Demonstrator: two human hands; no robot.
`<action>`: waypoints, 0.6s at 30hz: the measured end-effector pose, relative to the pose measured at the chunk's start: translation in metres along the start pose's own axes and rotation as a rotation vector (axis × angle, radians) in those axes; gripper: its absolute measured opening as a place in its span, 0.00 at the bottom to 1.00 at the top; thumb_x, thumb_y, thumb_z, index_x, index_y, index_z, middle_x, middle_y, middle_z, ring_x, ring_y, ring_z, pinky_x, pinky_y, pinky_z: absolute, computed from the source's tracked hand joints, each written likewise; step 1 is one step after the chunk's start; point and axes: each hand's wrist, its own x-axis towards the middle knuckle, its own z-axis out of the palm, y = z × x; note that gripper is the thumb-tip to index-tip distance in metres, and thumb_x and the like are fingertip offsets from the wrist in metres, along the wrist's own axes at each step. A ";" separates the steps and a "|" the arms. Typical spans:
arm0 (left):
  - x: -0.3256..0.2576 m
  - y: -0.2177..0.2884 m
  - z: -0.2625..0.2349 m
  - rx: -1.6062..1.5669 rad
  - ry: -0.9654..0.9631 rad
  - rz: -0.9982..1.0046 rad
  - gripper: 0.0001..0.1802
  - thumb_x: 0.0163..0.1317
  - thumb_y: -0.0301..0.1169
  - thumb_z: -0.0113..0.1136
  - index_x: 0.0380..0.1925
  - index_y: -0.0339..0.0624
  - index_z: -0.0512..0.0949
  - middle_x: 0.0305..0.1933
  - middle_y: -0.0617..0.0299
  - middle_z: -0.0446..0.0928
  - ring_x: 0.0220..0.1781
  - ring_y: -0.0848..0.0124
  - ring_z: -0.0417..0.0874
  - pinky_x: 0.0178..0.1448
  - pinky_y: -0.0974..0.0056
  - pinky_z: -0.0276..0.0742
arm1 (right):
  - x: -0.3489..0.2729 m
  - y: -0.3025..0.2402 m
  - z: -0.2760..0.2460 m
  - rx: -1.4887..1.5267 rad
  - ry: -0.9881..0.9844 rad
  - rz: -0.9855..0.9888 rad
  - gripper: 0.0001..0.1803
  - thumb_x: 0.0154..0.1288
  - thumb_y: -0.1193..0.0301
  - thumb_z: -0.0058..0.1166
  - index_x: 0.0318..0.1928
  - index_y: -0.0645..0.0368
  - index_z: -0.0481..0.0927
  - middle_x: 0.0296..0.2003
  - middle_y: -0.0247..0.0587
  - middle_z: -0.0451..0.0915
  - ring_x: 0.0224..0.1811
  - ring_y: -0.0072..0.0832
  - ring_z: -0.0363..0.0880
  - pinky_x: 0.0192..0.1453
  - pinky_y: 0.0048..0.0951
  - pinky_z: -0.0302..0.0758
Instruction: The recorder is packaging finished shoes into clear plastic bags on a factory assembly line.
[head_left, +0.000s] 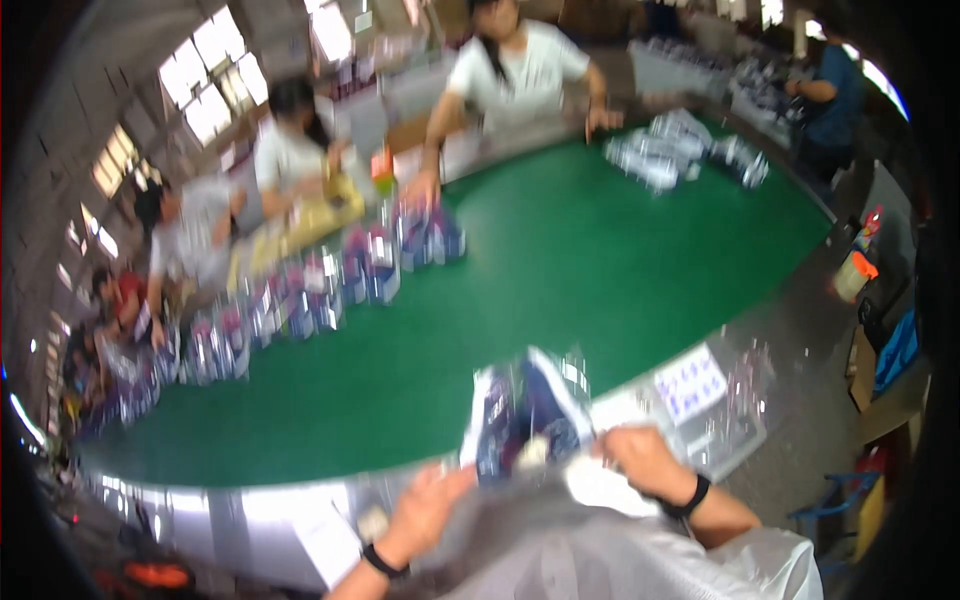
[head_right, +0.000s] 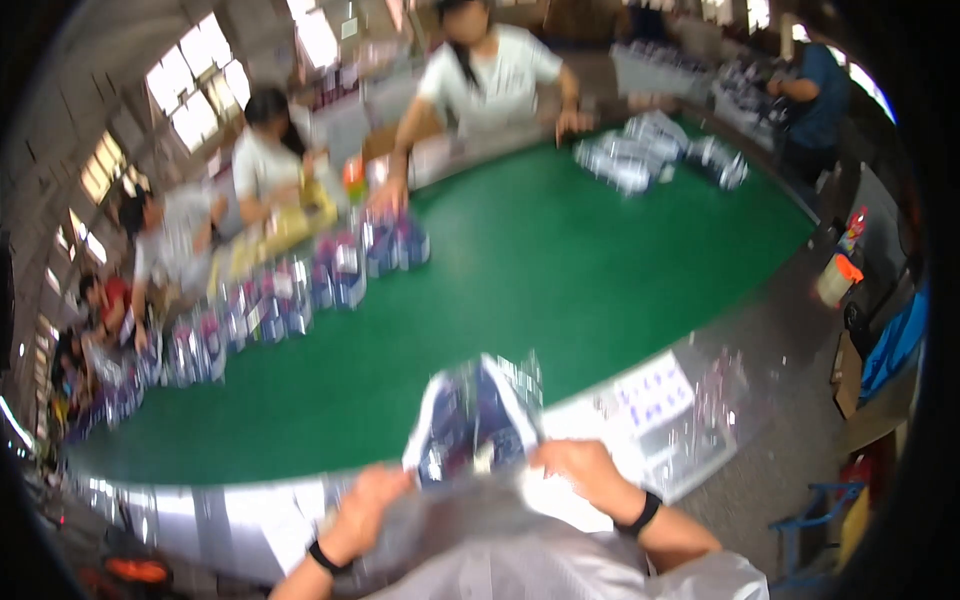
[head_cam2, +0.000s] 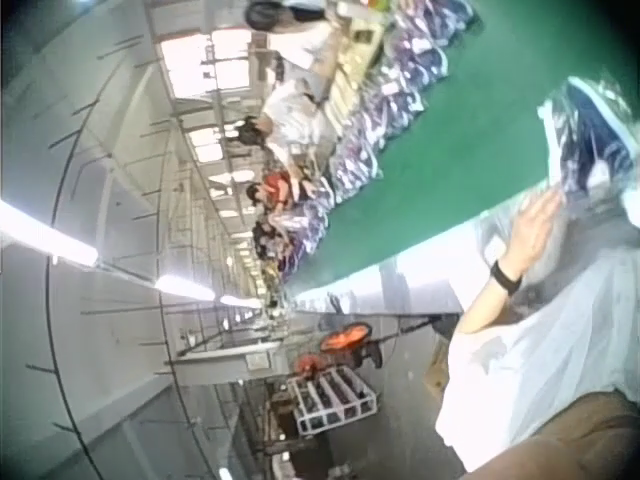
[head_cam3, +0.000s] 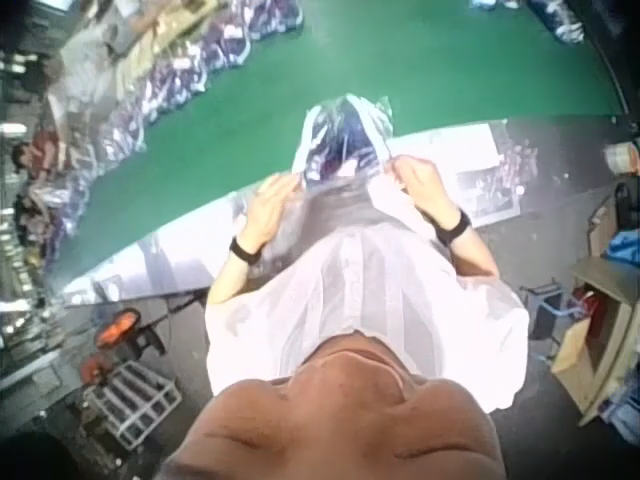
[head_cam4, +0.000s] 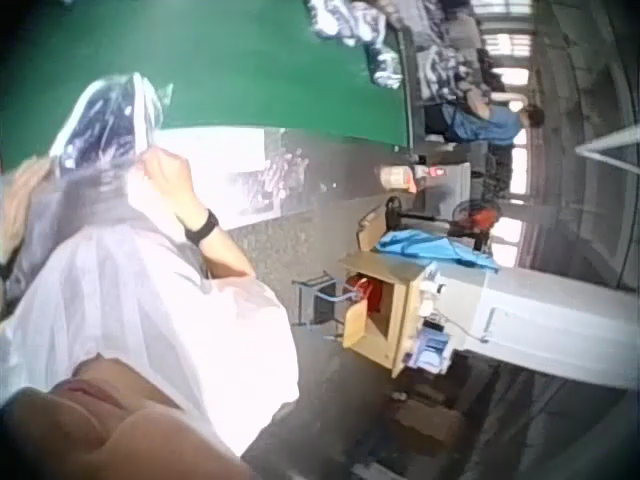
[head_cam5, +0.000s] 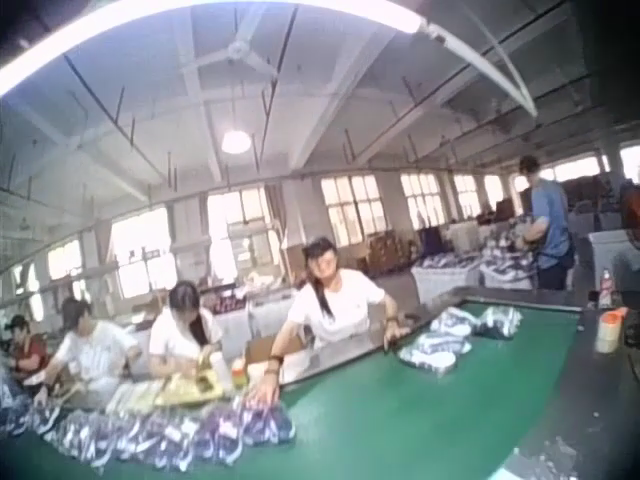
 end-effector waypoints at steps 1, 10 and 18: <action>0.005 0.007 -0.004 0.003 0.035 -0.016 0.20 0.60 0.25 0.40 0.53 0.39 0.71 0.57 0.53 0.71 0.53 0.55 0.74 0.61 0.55 0.66 | -0.001 -0.010 -0.003 0.193 -0.019 0.225 0.11 0.63 0.70 0.43 0.29 0.61 0.77 0.26 0.39 0.79 0.24 0.26 0.77 0.28 0.25 0.74; 0.042 -0.015 0.023 -0.872 0.390 -0.567 0.19 0.70 0.35 0.38 0.46 0.32 0.75 0.41 0.55 0.79 0.38 0.72 0.79 0.42 0.68 0.74 | 0.026 0.028 0.021 0.409 0.256 0.508 0.19 0.68 0.61 0.46 0.26 0.63 0.75 0.19 0.33 0.75 0.19 0.15 0.68 0.24 0.18 0.65; 0.043 -0.029 0.043 -0.941 0.389 -0.817 0.14 0.64 0.35 0.50 0.33 0.35 0.79 0.25 0.66 0.75 0.25 0.80 0.71 0.29 0.74 0.66 | 0.013 0.047 0.036 0.524 0.313 0.672 0.15 0.66 0.69 0.46 0.23 0.62 0.73 0.18 0.31 0.73 0.20 0.15 0.68 0.24 0.18 0.65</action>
